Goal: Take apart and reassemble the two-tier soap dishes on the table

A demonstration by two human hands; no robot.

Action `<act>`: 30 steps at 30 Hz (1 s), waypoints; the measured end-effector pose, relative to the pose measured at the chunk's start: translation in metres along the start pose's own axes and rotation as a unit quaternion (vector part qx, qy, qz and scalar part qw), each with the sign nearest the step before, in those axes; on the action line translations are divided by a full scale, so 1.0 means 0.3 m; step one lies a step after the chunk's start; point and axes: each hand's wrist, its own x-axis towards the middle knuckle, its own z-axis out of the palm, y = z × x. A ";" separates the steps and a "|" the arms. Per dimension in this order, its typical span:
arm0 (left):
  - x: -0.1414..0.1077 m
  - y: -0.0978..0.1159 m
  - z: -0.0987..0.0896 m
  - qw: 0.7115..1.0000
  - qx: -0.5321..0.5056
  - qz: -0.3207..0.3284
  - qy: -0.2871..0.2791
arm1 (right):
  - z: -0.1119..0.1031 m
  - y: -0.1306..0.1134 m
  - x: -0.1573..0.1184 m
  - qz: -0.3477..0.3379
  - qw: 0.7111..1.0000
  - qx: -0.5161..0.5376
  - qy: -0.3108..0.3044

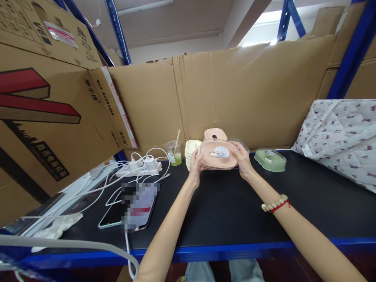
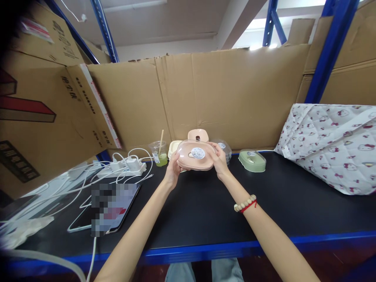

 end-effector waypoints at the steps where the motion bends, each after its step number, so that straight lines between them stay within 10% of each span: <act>1: 0.001 0.002 0.001 1.000 0.012 -0.007 0.004 | -0.003 0.001 0.001 -0.008 1.000 -0.005 -0.008; 30: 0.018 0.015 -0.015 0.995 0.093 -0.009 0.044 | 0.000 -0.012 -0.014 0.028 0.995 -0.019 -0.093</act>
